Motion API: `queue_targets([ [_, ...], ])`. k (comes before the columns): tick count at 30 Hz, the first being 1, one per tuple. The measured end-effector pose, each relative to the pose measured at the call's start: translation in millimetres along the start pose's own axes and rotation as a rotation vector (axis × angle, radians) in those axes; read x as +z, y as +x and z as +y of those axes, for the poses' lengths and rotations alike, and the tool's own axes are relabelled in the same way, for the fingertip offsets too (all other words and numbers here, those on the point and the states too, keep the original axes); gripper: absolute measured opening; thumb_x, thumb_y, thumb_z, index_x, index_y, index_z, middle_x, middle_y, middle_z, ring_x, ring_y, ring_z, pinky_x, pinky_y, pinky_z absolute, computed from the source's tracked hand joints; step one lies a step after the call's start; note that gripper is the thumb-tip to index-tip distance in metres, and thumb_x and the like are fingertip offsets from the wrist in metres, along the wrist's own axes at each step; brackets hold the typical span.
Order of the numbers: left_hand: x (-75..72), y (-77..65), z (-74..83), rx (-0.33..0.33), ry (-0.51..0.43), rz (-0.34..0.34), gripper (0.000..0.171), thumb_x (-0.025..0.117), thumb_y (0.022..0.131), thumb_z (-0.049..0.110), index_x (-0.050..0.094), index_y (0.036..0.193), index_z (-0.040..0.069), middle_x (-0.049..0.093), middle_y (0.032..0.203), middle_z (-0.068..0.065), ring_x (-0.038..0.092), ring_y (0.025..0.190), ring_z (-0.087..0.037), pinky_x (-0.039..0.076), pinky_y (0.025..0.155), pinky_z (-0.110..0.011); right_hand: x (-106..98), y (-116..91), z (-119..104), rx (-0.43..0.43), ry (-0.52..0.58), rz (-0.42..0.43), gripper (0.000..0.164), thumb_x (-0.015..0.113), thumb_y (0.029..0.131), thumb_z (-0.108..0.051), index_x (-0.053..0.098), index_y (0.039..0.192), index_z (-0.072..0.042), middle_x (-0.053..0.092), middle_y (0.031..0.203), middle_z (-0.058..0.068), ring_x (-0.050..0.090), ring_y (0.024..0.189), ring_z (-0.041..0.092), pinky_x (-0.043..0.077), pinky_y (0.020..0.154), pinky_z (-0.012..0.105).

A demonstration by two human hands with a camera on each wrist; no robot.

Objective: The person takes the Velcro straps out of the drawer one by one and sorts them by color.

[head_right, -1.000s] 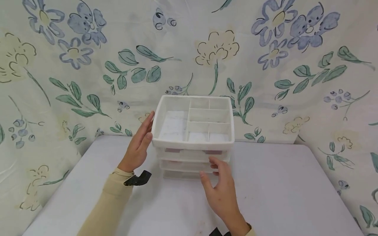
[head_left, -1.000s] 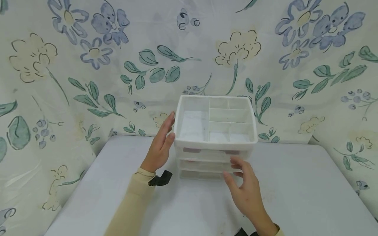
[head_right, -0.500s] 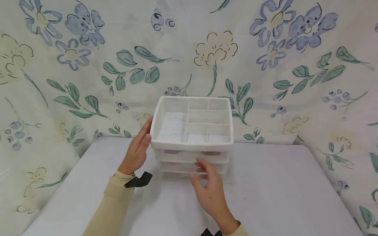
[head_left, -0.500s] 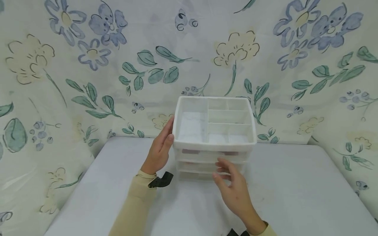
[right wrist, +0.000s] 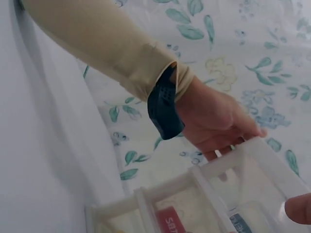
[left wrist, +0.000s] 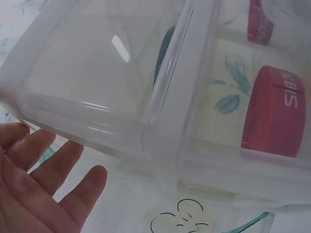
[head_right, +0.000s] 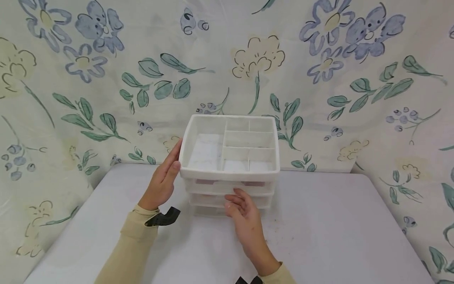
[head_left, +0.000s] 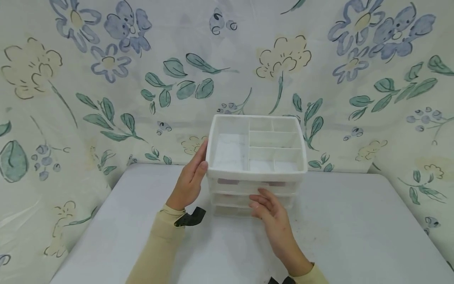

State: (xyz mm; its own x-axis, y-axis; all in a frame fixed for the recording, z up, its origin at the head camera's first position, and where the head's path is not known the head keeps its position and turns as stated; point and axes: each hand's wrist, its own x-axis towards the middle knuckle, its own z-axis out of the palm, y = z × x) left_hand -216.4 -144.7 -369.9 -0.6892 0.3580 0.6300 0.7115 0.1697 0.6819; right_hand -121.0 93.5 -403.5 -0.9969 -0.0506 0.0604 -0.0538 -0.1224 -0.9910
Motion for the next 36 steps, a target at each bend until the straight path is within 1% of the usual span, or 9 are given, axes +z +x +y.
queue_targets([
  [4, 1.7, 1.3, 0.3, 0.000, 0.000, 0.004, 0.056, 0.033, 0.108, -0.002, 0.016, 0.161, 0.004, 0.019, 0.167, -0.007, 0.025, 0.150, -0.023, 0.028, 0.118, -0.029, -0.3, 2.2, -2.1, 0.050, 0.118, -0.003, 0.052, 0.054, 0.101, -0.006, 0.035, 0.148, 0.005, 0.053, 0.138, 0.025, 0.061, 0.116, 0.017, 0.052, 0.094, 0.024],
  [8, 1.5, 1.3, 1.2, -0.007, 0.021, 0.017, 0.056, 0.033, 0.108, -0.001, 0.016, 0.161, 0.003, 0.019, 0.167, -0.005, 0.024, 0.151, -0.022, 0.028, 0.118, -0.029, 1.0, 2.6, -4.7, 0.067, 0.239, -0.005, 0.053, 0.052, 0.101, -0.002, 0.033, 0.149, 0.007, 0.049, 0.142, 0.026, 0.061, 0.118, 0.013, 0.051, 0.096, 0.024],
  [11, 0.4, 1.3, 2.0, -0.012, 0.029, 0.021, 0.056, 0.033, 0.108, -0.001, 0.016, 0.161, 0.004, 0.019, 0.167, -0.005, 0.024, 0.151, -0.023, 0.028, 0.117, -0.028, 2.4, 2.4, -6.5, 0.069, 0.324, 0.002, 0.052, 0.051, 0.101, 0.000, 0.032, 0.148, 0.009, 0.049, 0.143, 0.027, 0.061, 0.118, 0.013, 0.051, 0.097, 0.025],
  [17, -0.2, 1.7, 2.3, -0.010, 0.025, 0.013, 0.056, 0.033, 0.108, -0.001, 0.016, 0.161, 0.004, 0.018, 0.167, -0.007, 0.024, 0.151, -0.024, 0.028, 0.117, -0.028, 5.3, 2.1, -6.1, 0.057, 0.419, 0.015, 0.053, 0.049, 0.099, 0.004, 0.030, 0.149, 0.010, 0.048, 0.145, 0.026, 0.061, 0.121, 0.015, 0.050, 0.101, 0.027],
  [21, -0.2, 0.9, 2.2, -0.015, 0.020, 0.020, 0.056, 0.033, 0.108, -0.001, 0.017, 0.161, 0.004, 0.019, 0.167, -0.006, 0.024, 0.150, -0.023, 0.028, 0.117, -0.028, 8.0, 1.8, -4.7, 0.052, 0.483, 0.019, 0.055, 0.047, 0.099, 0.007, 0.026, 0.149, 0.011, 0.044, 0.147, 0.027, 0.060, 0.123, 0.017, 0.049, 0.103, 0.028],
  [26, 0.7, 0.2, 2.7, -0.044, -0.012, 0.018, 0.055, 0.033, 0.109, 0.002, 0.016, 0.161, 0.006, 0.019, 0.167, -0.002, 0.024, 0.150, -0.020, 0.028, 0.118, -0.027, 9.4, 1.3, -3.1, 0.045, 0.526, 0.009, 0.056, 0.046, 0.099, 0.007, 0.023, 0.150, 0.010, 0.040, 0.150, 0.026, 0.057, 0.126, 0.018, 0.047, 0.104, 0.028],
  [36, 1.0, -0.2, 5.5, -0.085, -0.013, 0.008, 0.055, 0.034, 0.109, 0.005, 0.016, 0.161, 0.005, 0.020, 0.166, 0.001, 0.025, 0.150, -0.018, 0.028, 0.118, -0.027, 9.0, -2.4, -2.6, 0.051, 0.524, 0.002, 0.053, 0.046, 0.100, 0.006, 0.025, 0.148, 0.010, 0.045, 0.147, 0.020, 0.056, 0.128, 0.019, 0.046, 0.106, 0.029],
])
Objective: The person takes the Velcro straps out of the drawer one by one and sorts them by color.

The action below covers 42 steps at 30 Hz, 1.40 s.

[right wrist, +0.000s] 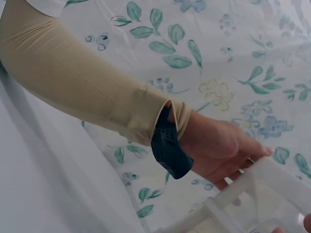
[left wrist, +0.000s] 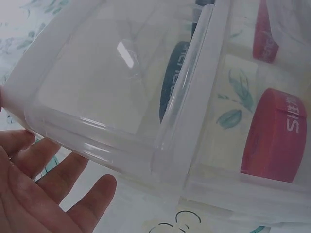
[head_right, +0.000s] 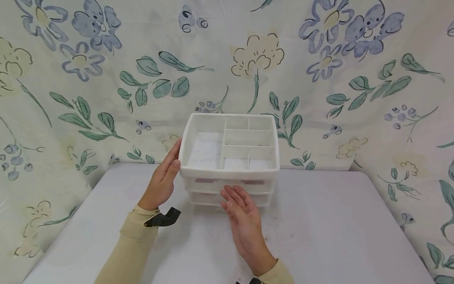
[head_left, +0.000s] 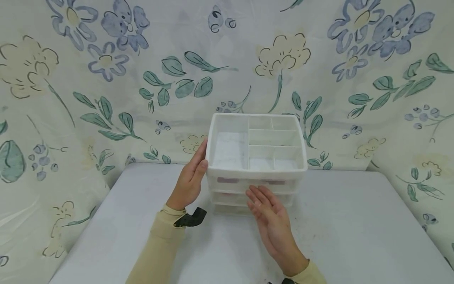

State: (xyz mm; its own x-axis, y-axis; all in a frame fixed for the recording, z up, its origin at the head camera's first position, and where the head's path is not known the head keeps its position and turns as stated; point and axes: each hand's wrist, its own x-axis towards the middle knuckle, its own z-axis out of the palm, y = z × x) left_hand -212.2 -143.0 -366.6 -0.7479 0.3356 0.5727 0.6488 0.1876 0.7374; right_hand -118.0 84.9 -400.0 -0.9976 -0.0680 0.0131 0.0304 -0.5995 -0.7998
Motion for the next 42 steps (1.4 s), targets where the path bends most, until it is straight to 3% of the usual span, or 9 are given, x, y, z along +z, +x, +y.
queue_targets([
  [14, 3.5, -1.5, -4.0, 0.004, -0.005, -0.008, 0.057, 0.034, 0.110, 0.006, 0.014, 0.162, 0.013, 0.017, 0.167, 0.002, 0.023, 0.151, -0.018, 0.027, 0.118, -0.030, -5, -12, 0, 0.023, 0.024, -0.017, 0.047, 0.048, 0.101, 0.004, 0.030, 0.144, 0.004, 0.052, 0.141, 0.011, 0.054, 0.130, 0.020, 0.046, 0.105, 0.028],
  [29, -0.9, -1.6, -2.9, 0.003, 0.000, -0.022, 0.056, 0.034, 0.109, 0.006, 0.014, 0.162, 0.010, 0.018, 0.167, 0.001, 0.026, 0.150, -0.021, 0.029, 0.117, -0.032, -6, -27, -3, 0.089, 0.007, -0.040, 0.058, 0.049, 0.100, 0.004, 0.021, 0.151, 0.006, 0.040, 0.152, 0.020, 0.051, 0.133, 0.020, 0.044, 0.108, 0.030],
  [35, -3.2, -1.5, -1.6, -0.014, -0.026, -0.044, 0.059, 0.035, 0.109, 0.006, 0.013, 0.163, 0.016, 0.016, 0.167, 0.002, 0.023, 0.151, -0.019, 0.028, 0.118, -0.033, -8, -35, -1, 0.078, 0.009, -0.060, 0.060, 0.051, 0.101, 0.003, 0.019, 0.152, 0.006, 0.041, 0.152, 0.018, 0.050, 0.134, 0.020, 0.044, 0.108, 0.030],
  [42, -6.5, -0.2, -1.2, -0.038, -0.044, -0.081, 0.058, 0.035, 0.110, 0.010, 0.011, 0.163, 0.014, 0.015, 0.167, 0.005, 0.019, 0.152, -0.017, 0.026, 0.119, -0.041, -11, -43, 0, 0.074, 0.026, -0.075, 0.058, 0.050, 0.101, 0.004, 0.019, 0.151, 0.007, 0.044, 0.151, 0.016, 0.050, 0.135, 0.021, 0.043, 0.109, 0.031],
])
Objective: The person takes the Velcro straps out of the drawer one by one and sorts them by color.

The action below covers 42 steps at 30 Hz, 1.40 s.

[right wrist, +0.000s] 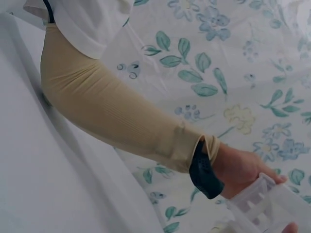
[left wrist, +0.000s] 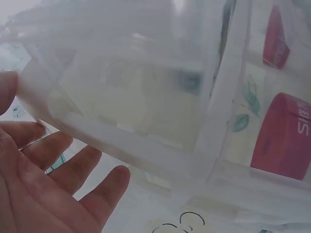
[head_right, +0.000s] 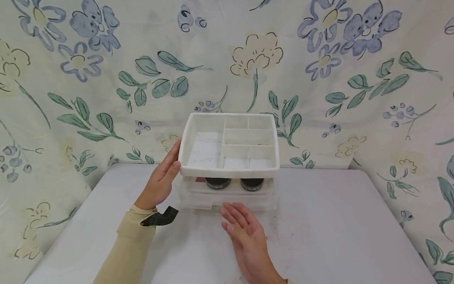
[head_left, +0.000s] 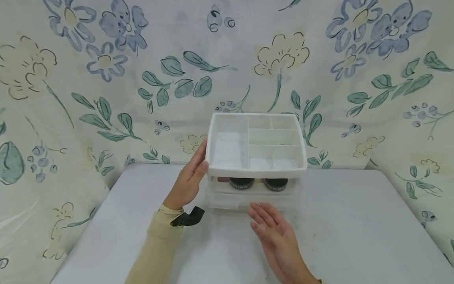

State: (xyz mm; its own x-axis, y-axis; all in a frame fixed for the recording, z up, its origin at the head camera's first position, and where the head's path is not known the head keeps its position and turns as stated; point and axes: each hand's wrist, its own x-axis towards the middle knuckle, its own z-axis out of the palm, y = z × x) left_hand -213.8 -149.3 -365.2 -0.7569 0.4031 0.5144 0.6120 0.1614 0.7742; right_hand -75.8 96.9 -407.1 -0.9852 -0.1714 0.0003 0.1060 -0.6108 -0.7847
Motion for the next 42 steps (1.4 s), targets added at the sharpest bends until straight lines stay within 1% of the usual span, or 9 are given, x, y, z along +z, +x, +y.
queue_targets([
  [6, -4.3, 1.3, 0.7, -0.023, 0.023, -0.008, 0.059, 0.039, 0.110, 0.013, 0.015, 0.163, 0.017, 0.019, 0.167, 0.003, 0.023, 0.151, -0.020, 0.030, 0.117, -0.049, -1, -6, 1, 0.008, 0.001, 0.027, 0.058, 0.051, 0.100, 0.006, 0.021, 0.150, 0.006, 0.048, 0.148, 0.014, 0.052, 0.134, 0.023, 0.046, 0.107, 0.032],
  [10, -5.7, 1.3, 1.1, -0.021, 0.014, -0.009, 0.060, 0.041, 0.109, 0.012, 0.015, 0.163, 0.017, 0.020, 0.166, 0.002, 0.025, 0.150, -0.021, 0.033, 0.115, -0.049, -2, -9, 3, 0.006, -0.011, 0.034, 0.053, 0.051, 0.100, 0.005, 0.026, 0.147, 0.004, 0.052, 0.145, 0.012, 0.053, 0.132, 0.023, 0.048, 0.105, 0.031],
  [13, -5.1, 1.7, 0.9, -0.003, 0.010, -0.018, 0.061, 0.041, 0.109, 0.010, 0.013, 0.163, 0.018, 0.018, 0.167, 0.002, 0.027, 0.150, -0.023, 0.034, 0.114, -0.048, -3, -12, 4, 0.008, -0.023, 0.030, 0.052, 0.050, 0.101, 0.005, 0.025, 0.147, 0.004, 0.053, 0.144, 0.010, 0.053, 0.132, 0.023, 0.048, 0.104, 0.032],
  [16, -4.9, 2.1, 0.9, 0.010, 0.016, -0.027, 0.062, 0.040, 0.109, 0.011, 0.012, 0.163, 0.020, 0.015, 0.168, 0.004, 0.028, 0.149, -0.024, 0.036, 0.114, -0.046, -3, -14, 4, 0.038, -0.028, 0.042, 0.055, 0.052, 0.101, 0.003, 0.023, 0.149, 0.004, 0.052, 0.146, 0.010, 0.054, 0.132, 0.022, 0.048, 0.105, 0.032],
  [19, -6.0, 2.5, 0.9, 0.049, 0.052, -0.033, 0.063, 0.040, 0.109, 0.011, 0.010, 0.163, 0.020, 0.011, 0.169, 0.003, 0.027, 0.150, -0.024, 0.034, 0.115, -0.042, -5, -17, 4, 0.071, -0.035, 0.052, 0.060, 0.053, 0.102, 0.000, 0.019, 0.152, 0.004, 0.049, 0.148, 0.012, 0.054, 0.131, 0.020, 0.048, 0.105, 0.031],
  [23, -8.6, 2.7, -0.1, 0.111, 0.113, -0.039, 0.064, 0.040, 0.109, 0.009, 0.008, 0.163, 0.018, 0.006, 0.169, 0.000, 0.024, 0.151, -0.025, 0.028, 0.119, -0.033, -7, -21, 4, 0.077, -0.041, 0.049, 0.061, 0.053, 0.102, 0.000, 0.017, 0.152, 0.005, 0.050, 0.148, 0.011, 0.054, 0.131, 0.020, 0.048, 0.105, 0.031],
  [28, -9.2, 3.1, 0.5, 0.128, 0.150, -0.040, 0.064, 0.040, 0.109, 0.008, 0.010, 0.163, 0.019, 0.005, 0.170, -0.001, 0.021, 0.152, -0.023, 0.023, 0.121, -0.031, -6, -27, 3, 0.119, -0.030, 0.083, 0.064, 0.058, 0.100, -0.001, 0.021, 0.151, 0.004, 0.052, 0.146, 0.011, 0.055, 0.130, 0.021, 0.048, 0.105, 0.033],
  [36, -7.9, 6.0, 0.3, 0.144, 0.176, -0.040, 0.062, 0.041, 0.109, 0.012, 0.012, 0.163, 0.017, 0.007, 0.169, -0.002, 0.022, 0.152, -0.024, 0.022, 0.121, -0.032, -7, -34, 10, 0.165, -0.015, 0.115, 0.069, 0.063, 0.099, -0.006, 0.020, 0.152, 0.004, 0.050, 0.148, 0.013, 0.057, 0.127, 0.019, 0.049, 0.104, 0.032],
  [42, -8.5, 7.3, -1.1, 0.150, 0.212, -0.029, 0.061, 0.042, 0.109, 0.014, 0.013, 0.163, 0.016, 0.009, 0.169, 0.000, 0.025, 0.150, -0.025, 0.023, 0.121, -0.032, -12, -37, 15, 0.114, -0.007, 0.083, 0.058, 0.059, 0.098, 0.001, 0.028, 0.147, 0.002, 0.056, 0.142, 0.009, 0.057, 0.127, 0.021, 0.049, 0.104, 0.033],
])
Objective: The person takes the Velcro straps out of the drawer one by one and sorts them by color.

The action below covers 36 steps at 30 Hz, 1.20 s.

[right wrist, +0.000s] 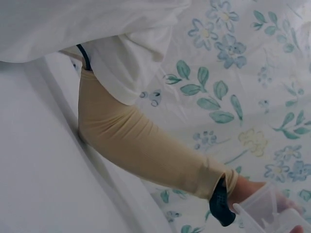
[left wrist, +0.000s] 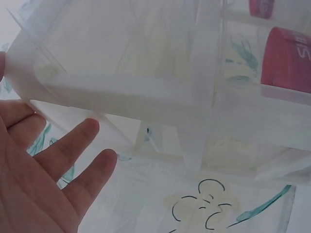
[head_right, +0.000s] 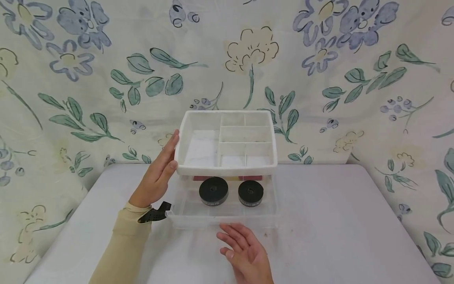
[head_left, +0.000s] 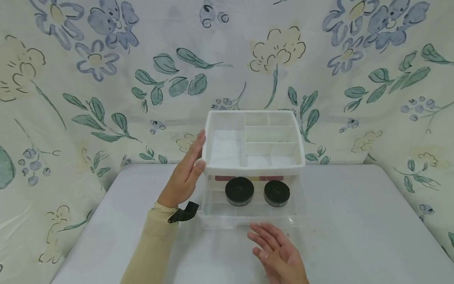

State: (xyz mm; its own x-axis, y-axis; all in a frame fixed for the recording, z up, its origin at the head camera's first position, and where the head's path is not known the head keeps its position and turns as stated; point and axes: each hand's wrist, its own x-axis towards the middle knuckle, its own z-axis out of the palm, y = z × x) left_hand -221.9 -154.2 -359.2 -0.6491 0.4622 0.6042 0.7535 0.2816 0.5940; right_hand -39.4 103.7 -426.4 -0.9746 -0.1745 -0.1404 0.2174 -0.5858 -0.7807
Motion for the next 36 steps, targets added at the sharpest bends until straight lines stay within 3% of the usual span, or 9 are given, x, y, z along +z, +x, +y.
queue_targets([
  [9, -1.1, 0.4, -0.2, 0.003, 0.011, 0.001, 0.062, 0.043, 0.109, 0.013, 0.014, 0.163, 0.015, 0.010, 0.169, 0.000, 0.028, 0.149, -0.025, 0.024, 0.120, -0.033, 0, 0, -6, 0.055, -0.098, 0.036, 0.063, 0.061, 0.099, -0.007, 0.024, 0.149, 0.006, 0.055, 0.142, 0.016, 0.060, 0.123, 0.020, 0.050, 0.102, 0.033],
  [12, -0.9, 0.4, -1.1, 0.000, 0.016, 0.003, 0.062, 0.043, 0.109, 0.015, 0.014, 0.163, 0.015, 0.010, 0.169, 0.000, 0.029, 0.149, -0.026, 0.024, 0.120, -0.033, -4, 2, -11, 0.101, -0.174, -0.032, 0.056, 0.060, 0.101, -0.009, 0.031, 0.146, 0.007, 0.061, 0.133, 0.014, 0.062, 0.117, 0.019, 0.053, 0.097, 0.030],
  [18, 0.6, 0.4, -3.5, 0.004, 0.028, 0.008, 0.061, 0.043, 0.109, 0.018, 0.014, 0.163, 0.015, 0.010, 0.169, -0.001, 0.031, 0.148, -0.026, 0.024, 0.121, -0.034, -14, 2, -26, 0.141, -0.316, -0.256, 0.029, 0.056, 0.102, -0.009, 0.053, 0.129, 0.004, 0.066, 0.114, 0.007, 0.065, 0.105, 0.017, 0.054, 0.091, 0.028],
  [22, 1.3, 0.9, -2.8, 0.000, 0.018, 0.008, 0.061, 0.043, 0.109, 0.018, 0.015, 0.163, 0.016, 0.010, 0.169, 0.001, 0.032, 0.148, -0.026, 0.027, 0.120, -0.037, -12, -2, -42, 0.038, -0.414, -0.371, 0.026, 0.054, 0.102, -0.006, 0.056, 0.125, 0.006, 0.066, 0.112, 0.010, 0.066, 0.102, 0.018, 0.056, 0.089, 0.031],
  [27, 2.2, 1.6, -2.5, -0.004, 0.008, 0.004, 0.061, 0.043, 0.109, 0.017, 0.014, 0.163, 0.015, 0.009, 0.169, 0.001, 0.033, 0.148, -0.027, 0.029, 0.119, -0.042, -7, -6, -63, -0.161, -0.511, -0.484, 0.023, 0.049, 0.101, 0.005, 0.055, 0.123, 0.007, 0.066, 0.112, 0.012, 0.066, 0.101, 0.022, 0.057, 0.091, 0.034],
  [30, 2.3, 1.4, -1.4, -0.006, 0.005, 0.003, 0.061, 0.042, 0.109, 0.018, 0.014, 0.163, 0.016, 0.009, 0.169, 0.001, 0.032, 0.148, -0.027, 0.029, 0.119, -0.044, -4, -6, -75, -0.279, -0.618, -0.441, 0.022, 0.049, 0.102, 0.006, 0.056, 0.122, 0.006, 0.066, 0.112, 0.011, 0.066, 0.101, 0.023, 0.057, 0.090, 0.031],
  [36, 1.5, 0.1, -1.4, 0.000, 0.020, 0.004, 0.061, 0.042, 0.110, 0.021, 0.013, 0.163, 0.015, 0.009, 0.169, 0.000, 0.031, 0.148, -0.027, 0.028, 0.119, -0.044, 7, 5, -94, -0.608, -0.850, -0.215, 0.027, 0.057, 0.096, 0.010, 0.062, 0.119, -0.003, 0.067, 0.110, 0.007, 0.065, 0.100, 0.018, 0.057, 0.087, 0.026],
])
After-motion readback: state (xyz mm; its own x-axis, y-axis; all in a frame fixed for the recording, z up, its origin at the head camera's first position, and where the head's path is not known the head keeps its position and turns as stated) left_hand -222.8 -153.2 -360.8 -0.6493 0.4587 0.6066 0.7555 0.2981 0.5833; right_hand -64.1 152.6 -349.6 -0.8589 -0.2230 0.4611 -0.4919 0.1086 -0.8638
